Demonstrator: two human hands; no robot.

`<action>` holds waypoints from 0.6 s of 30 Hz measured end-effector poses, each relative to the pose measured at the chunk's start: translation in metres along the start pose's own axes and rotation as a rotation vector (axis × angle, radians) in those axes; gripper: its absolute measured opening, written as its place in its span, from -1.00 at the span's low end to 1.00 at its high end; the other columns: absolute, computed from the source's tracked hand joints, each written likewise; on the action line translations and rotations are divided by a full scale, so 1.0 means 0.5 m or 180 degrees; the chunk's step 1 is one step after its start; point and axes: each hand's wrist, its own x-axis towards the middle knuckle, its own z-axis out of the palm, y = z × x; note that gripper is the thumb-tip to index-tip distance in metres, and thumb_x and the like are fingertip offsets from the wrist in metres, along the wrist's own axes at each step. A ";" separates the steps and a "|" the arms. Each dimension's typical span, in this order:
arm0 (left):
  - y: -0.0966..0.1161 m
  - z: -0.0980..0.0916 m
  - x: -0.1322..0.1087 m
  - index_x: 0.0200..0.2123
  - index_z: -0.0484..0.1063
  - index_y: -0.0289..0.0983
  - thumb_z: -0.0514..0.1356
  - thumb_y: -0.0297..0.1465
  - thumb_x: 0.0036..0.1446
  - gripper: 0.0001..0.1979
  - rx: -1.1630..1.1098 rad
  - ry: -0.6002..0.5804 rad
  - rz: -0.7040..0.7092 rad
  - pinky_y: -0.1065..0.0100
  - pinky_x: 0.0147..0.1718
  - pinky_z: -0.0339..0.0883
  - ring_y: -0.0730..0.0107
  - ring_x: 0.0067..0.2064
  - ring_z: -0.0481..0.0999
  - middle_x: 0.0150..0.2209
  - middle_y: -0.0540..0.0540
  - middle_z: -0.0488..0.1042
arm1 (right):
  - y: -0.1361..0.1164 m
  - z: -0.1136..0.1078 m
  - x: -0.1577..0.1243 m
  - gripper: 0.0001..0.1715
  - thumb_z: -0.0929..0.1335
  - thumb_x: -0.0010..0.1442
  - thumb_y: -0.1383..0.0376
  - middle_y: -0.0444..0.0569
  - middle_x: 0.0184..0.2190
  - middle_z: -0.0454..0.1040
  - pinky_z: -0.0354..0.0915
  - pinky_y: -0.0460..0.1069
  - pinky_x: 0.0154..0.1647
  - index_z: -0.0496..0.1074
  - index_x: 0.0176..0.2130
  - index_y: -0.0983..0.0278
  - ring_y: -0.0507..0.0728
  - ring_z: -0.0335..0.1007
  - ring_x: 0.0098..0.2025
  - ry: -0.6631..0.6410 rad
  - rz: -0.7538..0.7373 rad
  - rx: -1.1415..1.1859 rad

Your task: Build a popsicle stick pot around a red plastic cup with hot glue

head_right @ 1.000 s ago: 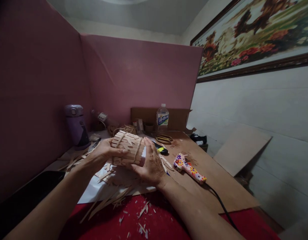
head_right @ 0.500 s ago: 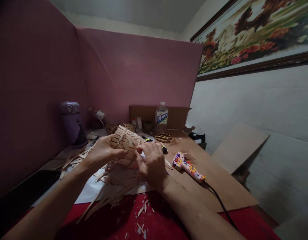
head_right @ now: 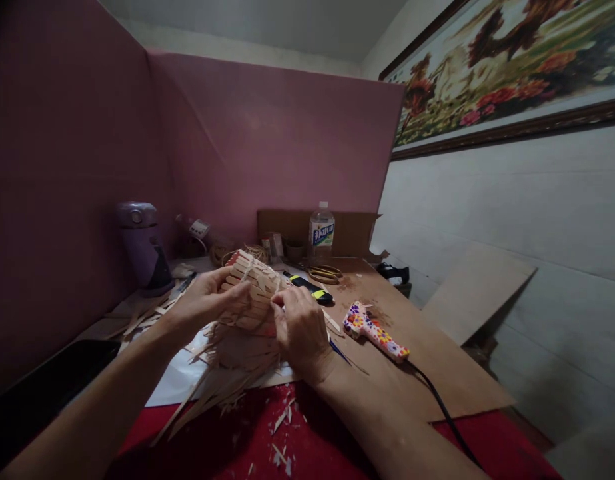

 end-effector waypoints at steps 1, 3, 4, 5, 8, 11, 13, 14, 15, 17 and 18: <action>-0.001 -0.001 0.001 -0.39 0.44 -0.32 0.27 -0.15 -0.08 -0.67 0.0067 0.0051 0.0010 0.37 -0.40 0.35 0.34 -0.38 0.48 -0.43 -0.06 0.51 | -0.001 0.000 0.000 -0.86 0.23 0.24 0.39 0.00 -0.38 0.43 0.25 0.05 -0.25 0.33 -0.34 0.26 0.18 0.31 -0.29 -0.0013 0.0018 -0.0054; -0.006 0.001 0.003 -0.44 0.43 -0.32 0.20 -0.06 -0.02 -0.61 0.0114 0.0055 -0.0008 0.39 -0.46 0.31 0.37 -0.43 0.45 -0.49 -0.04 0.46 | -0.003 0.001 0.001 -0.86 0.22 0.24 0.40 0.01 -0.40 0.42 0.24 0.05 -0.27 0.32 -0.36 0.26 0.19 0.30 -0.30 -0.0051 0.0063 -0.0231; -0.008 0.002 0.004 -0.45 0.42 -0.32 0.19 -0.04 -0.02 -0.59 0.0089 0.0030 -0.0010 0.40 -0.48 0.29 0.38 -0.44 0.43 -0.51 -0.03 0.43 | -0.004 0.001 0.001 -0.85 0.22 0.23 0.40 0.01 -0.40 0.41 0.23 0.05 -0.28 0.32 -0.36 0.26 0.19 0.29 -0.31 -0.0075 0.0072 -0.0342; -0.010 0.004 0.004 -0.46 0.41 -0.32 0.19 -0.03 -0.02 -0.58 0.0053 0.0002 0.0006 0.41 -0.49 0.28 0.39 -0.45 0.42 -0.53 -0.02 0.42 | -0.006 0.002 0.001 -0.86 0.22 0.22 0.42 0.02 -0.41 0.40 0.22 0.05 -0.30 0.31 -0.37 0.27 0.20 0.28 -0.32 -0.0097 0.0067 -0.0456; -0.013 0.010 0.005 -0.53 0.38 -0.31 0.22 -0.02 -0.07 -0.57 0.0040 0.0049 0.0082 0.43 -0.52 0.25 0.40 -0.48 0.38 -0.59 0.01 0.37 | -0.008 0.006 0.001 -0.85 0.21 0.12 0.48 0.06 -0.42 0.38 0.20 0.07 -0.32 0.30 -0.37 0.29 0.22 0.25 -0.33 -0.0170 0.0006 -0.0791; -0.011 0.015 0.003 -0.57 0.38 -0.31 0.25 -0.03 -0.09 -0.58 0.0010 0.0115 0.0125 0.44 -0.54 0.22 0.41 -0.51 0.37 -0.61 0.01 0.36 | -0.007 0.011 0.001 -0.81 0.21 0.01 0.53 0.07 -0.42 0.35 0.19 0.07 -0.32 0.29 -0.37 0.30 0.22 0.22 -0.33 -0.0209 0.0035 -0.0876; -0.008 0.016 0.002 -0.58 0.38 -0.31 0.26 -0.03 -0.11 -0.57 -0.0033 0.0183 0.0119 0.45 -0.56 0.20 0.42 -0.53 0.35 -0.62 0.02 0.35 | -0.005 0.014 0.000 -0.81 0.21 -0.02 0.52 0.08 -0.41 0.34 0.20 0.06 -0.31 0.27 -0.36 0.29 0.21 0.22 -0.32 -0.0167 0.0078 -0.0704; -0.007 0.017 0.001 -0.58 0.38 -0.31 0.26 -0.02 -0.12 -0.57 -0.0062 0.0217 0.0096 0.45 -0.57 0.18 0.43 -0.54 0.34 -0.63 0.02 0.35 | -0.004 0.015 0.000 -0.81 0.20 -0.01 0.51 0.08 -0.41 0.34 0.21 0.06 -0.30 0.26 -0.36 0.29 0.21 0.22 -0.32 -0.0132 0.0088 -0.0589; -0.005 0.017 0.001 -0.59 0.38 -0.31 0.26 -0.01 -0.12 -0.57 -0.0094 0.0255 0.0065 0.45 -0.58 0.17 0.43 -0.54 0.34 -0.63 0.02 0.34 | -0.003 0.015 0.000 -0.82 0.20 -0.01 0.50 0.07 -0.40 0.33 0.21 0.06 -0.30 0.24 -0.36 0.28 0.21 0.22 -0.31 -0.0086 0.0094 -0.0482; -0.004 0.015 0.000 -0.59 0.37 -0.31 0.26 -0.01 -0.14 -0.56 -0.0154 0.0315 -0.0004 0.44 -0.59 0.17 0.43 -0.55 0.33 -0.63 0.02 0.33 | -0.003 0.014 0.000 -0.87 0.19 0.04 0.47 0.07 -0.39 0.33 0.21 0.06 -0.29 0.22 -0.37 0.27 0.20 0.23 -0.31 -0.0014 0.0120 -0.0251; -0.003 0.014 0.000 -0.59 0.36 -0.31 0.26 -0.01 -0.14 -0.56 -0.0178 0.0338 -0.0033 0.44 -0.58 0.18 0.43 -0.55 0.33 -0.63 0.02 0.33 | -0.003 0.013 0.000 -0.89 0.18 0.07 0.45 0.06 -0.39 0.33 0.20 0.06 -0.29 0.21 -0.37 0.26 0.20 0.23 -0.31 0.0024 0.0176 -0.0108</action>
